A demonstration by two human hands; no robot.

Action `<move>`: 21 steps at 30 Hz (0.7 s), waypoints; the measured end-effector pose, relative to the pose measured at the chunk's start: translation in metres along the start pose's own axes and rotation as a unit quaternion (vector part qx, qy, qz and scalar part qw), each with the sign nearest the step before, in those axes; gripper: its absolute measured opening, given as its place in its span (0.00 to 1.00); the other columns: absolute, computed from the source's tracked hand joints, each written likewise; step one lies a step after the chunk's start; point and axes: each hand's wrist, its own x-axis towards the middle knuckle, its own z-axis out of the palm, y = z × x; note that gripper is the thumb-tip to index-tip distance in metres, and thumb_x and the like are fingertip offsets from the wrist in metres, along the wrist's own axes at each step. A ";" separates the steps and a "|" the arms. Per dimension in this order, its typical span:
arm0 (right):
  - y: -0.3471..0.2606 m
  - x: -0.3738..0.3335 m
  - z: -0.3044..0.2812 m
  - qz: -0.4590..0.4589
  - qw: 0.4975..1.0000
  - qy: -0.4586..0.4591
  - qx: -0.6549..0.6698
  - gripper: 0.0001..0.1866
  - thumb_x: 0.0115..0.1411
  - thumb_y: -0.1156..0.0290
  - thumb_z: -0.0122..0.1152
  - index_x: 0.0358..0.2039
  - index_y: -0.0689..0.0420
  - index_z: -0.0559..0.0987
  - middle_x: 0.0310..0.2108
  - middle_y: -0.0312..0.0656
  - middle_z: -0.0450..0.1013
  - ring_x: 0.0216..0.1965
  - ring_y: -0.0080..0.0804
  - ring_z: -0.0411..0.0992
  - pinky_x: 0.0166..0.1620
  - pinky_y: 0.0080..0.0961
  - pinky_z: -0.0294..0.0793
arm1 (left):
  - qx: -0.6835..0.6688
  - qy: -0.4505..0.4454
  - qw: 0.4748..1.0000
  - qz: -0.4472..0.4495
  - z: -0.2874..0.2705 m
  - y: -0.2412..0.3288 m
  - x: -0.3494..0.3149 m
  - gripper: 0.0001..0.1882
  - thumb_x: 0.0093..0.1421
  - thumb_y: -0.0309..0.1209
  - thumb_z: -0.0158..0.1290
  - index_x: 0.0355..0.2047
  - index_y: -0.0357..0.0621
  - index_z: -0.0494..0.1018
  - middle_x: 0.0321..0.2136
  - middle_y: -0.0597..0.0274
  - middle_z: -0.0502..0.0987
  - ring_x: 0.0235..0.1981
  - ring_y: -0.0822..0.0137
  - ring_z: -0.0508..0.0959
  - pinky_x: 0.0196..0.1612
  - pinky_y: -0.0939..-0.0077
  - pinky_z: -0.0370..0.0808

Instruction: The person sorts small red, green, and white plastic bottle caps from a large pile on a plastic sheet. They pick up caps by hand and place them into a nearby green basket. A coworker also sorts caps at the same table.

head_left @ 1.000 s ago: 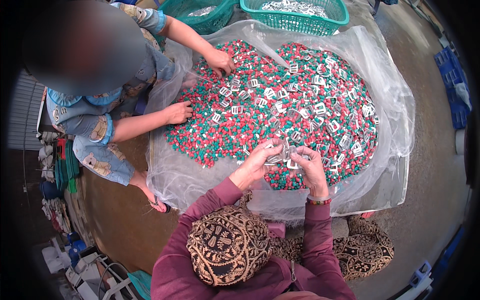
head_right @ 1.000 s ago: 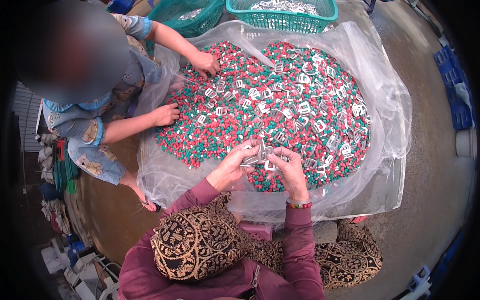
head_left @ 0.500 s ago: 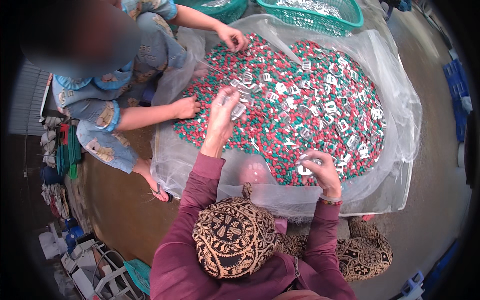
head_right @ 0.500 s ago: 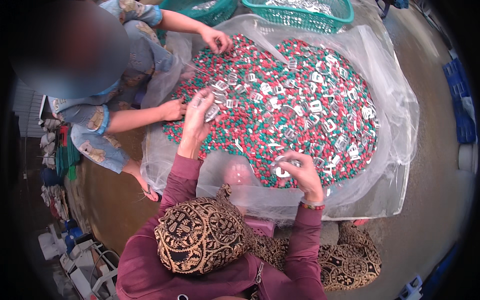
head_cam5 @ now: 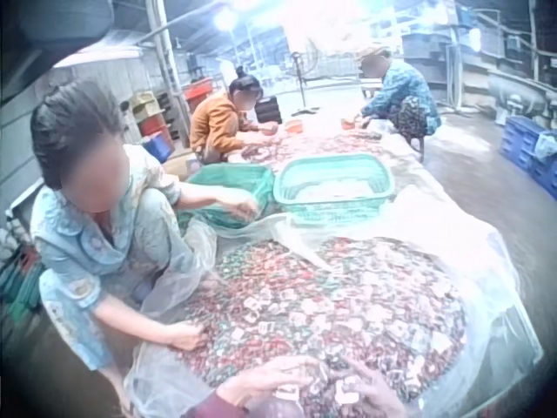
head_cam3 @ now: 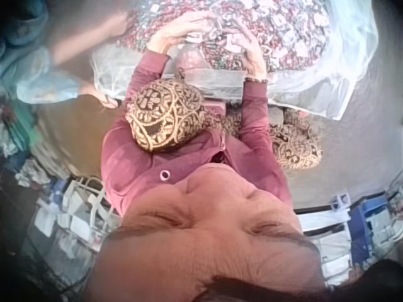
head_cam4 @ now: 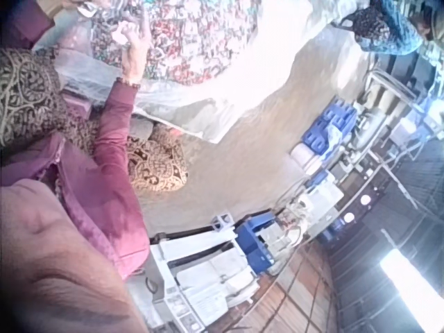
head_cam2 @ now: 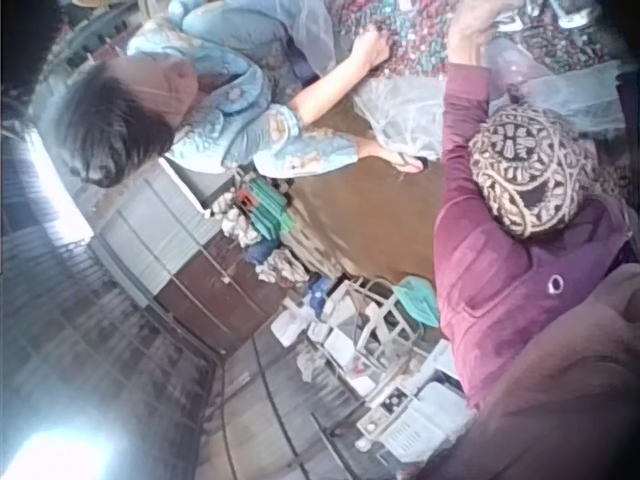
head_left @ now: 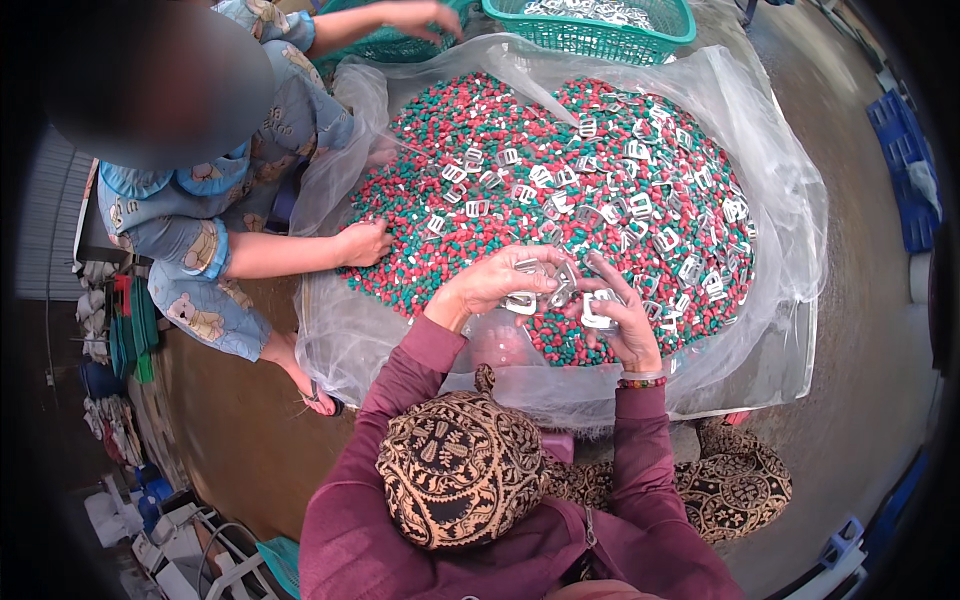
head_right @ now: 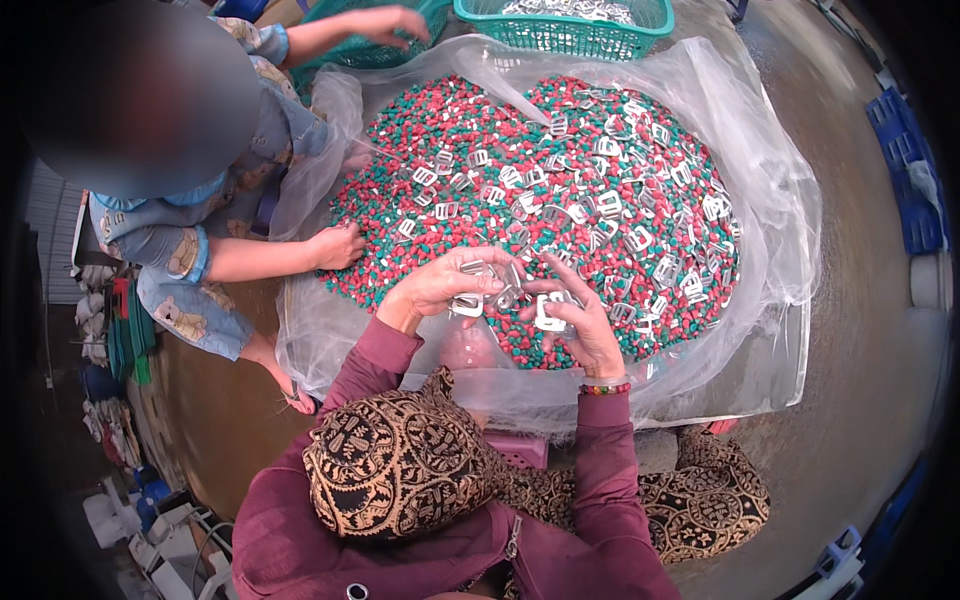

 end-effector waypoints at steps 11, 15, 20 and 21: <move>0.023 0.017 -0.011 0.029 0.996 0.081 -0.039 0.07 0.54 0.77 0.62 0.33 0.61 0.76 0.26 0.39 0.74 0.21 0.24 0.73 0.18 0.18 0.71 | 0.457 0.168 0.855 0.180 0.004 -0.027 0.024 0.14 0.57 0.28 0.55 0.44 0.42 0.75 0.27 0.65 0.75 0.29 0.76 0.74 0.34 0.76 0.72; 0.027 0.013 -0.023 0.061 0.997 0.039 -0.038 0.08 0.55 0.76 0.60 0.36 0.62 0.77 0.28 0.40 0.75 0.22 0.24 0.73 0.21 0.21 0.73 | 0.447 0.013 0.894 0.009 -0.016 -0.009 0.023 0.12 0.57 0.29 0.55 0.41 0.42 0.75 0.33 0.59 0.78 0.36 0.68 0.78 0.38 0.72 0.73; 0.018 0.011 -0.014 0.147 0.952 0.024 -0.267 0.12 0.57 0.70 0.59 0.39 0.63 0.78 0.29 0.37 0.75 0.26 0.20 0.73 0.20 0.20 0.75 | 0.521 -0.024 0.853 0.026 -0.025 -0.020 0.016 0.10 0.56 0.28 0.54 0.39 0.42 0.76 0.34 0.59 0.77 0.37 0.61 0.78 0.40 0.69 0.73; 0.016 0.012 -0.013 0.170 0.943 0.019 -0.287 0.13 0.57 0.69 0.59 0.39 0.63 0.78 0.28 0.37 0.75 0.26 0.20 0.73 0.20 0.20 0.75 | 0.538 -0.012 0.841 0.056 -0.019 -0.022 0.018 0.09 0.56 0.28 0.54 0.38 0.42 0.75 0.34 0.59 0.77 0.36 0.61 0.78 0.39 0.70 0.73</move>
